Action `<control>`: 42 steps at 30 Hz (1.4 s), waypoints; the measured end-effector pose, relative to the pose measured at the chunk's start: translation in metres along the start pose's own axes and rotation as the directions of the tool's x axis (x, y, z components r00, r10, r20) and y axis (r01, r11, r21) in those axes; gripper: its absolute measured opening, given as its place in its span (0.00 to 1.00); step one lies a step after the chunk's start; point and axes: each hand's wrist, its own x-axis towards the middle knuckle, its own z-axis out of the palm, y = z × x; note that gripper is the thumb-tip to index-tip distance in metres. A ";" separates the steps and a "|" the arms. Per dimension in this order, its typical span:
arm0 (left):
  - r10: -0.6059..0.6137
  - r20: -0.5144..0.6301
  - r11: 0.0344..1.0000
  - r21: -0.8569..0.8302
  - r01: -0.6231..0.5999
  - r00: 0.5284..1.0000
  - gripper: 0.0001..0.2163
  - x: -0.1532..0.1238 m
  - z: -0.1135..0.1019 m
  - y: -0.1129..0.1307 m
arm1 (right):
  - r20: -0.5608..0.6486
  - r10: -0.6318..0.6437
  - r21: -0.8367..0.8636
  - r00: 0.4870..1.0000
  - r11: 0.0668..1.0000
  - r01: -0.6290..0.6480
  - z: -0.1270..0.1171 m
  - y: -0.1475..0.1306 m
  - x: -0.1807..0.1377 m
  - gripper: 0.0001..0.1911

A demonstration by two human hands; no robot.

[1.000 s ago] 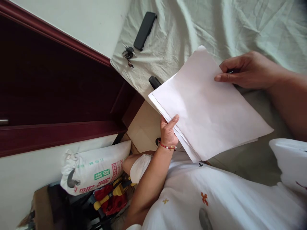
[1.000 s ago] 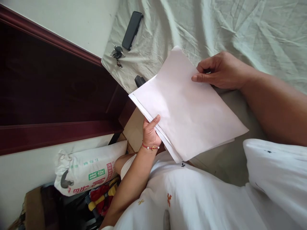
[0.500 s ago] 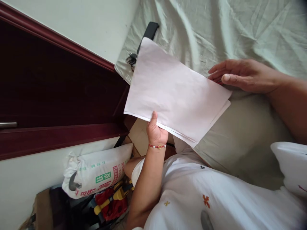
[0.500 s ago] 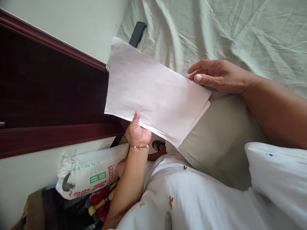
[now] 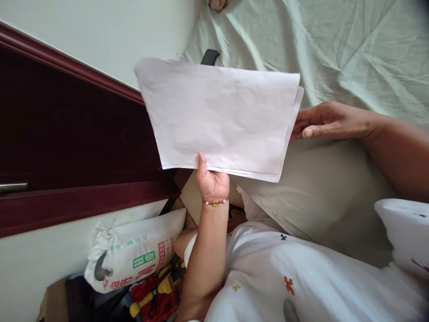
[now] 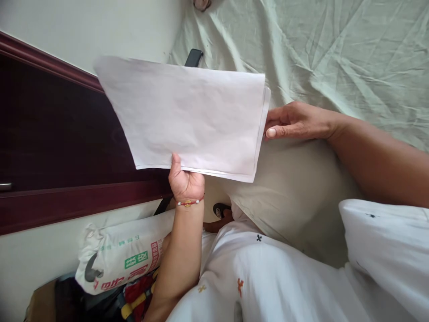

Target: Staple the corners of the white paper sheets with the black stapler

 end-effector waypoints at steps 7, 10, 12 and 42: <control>-0.101 0.132 0.992 0.090 0.090 0.986 0.16 -0.010 -0.016 -0.046 | -0.258 0.152 -0.039 0.954 0.985 -0.167 0.006 0.003 0.002 0.38; -0.083 0.129 0.977 0.206 0.055 0.988 0.18 -0.001 -0.040 -0.041 | -0.357 0.092 0.131 0.929 0.990 -0.048 0.009 0.002 0.001 0.31; -0.002 0.123 0.973 0.229 -0.026 0.992 0.20 0.008 -0.053 -0.029 | -0.396 0.099 0.204 0.913 0.979 -0.018 0.011 0.001 0.001 0.26; 0.208 0.319 0.744 0.562 -0.361 0.925 0.16 0.029 -0.085 -0.029 | -0.426 0.083 0.069 0.901 0.996 -0.059 0.008 -0.001 0.002 0.31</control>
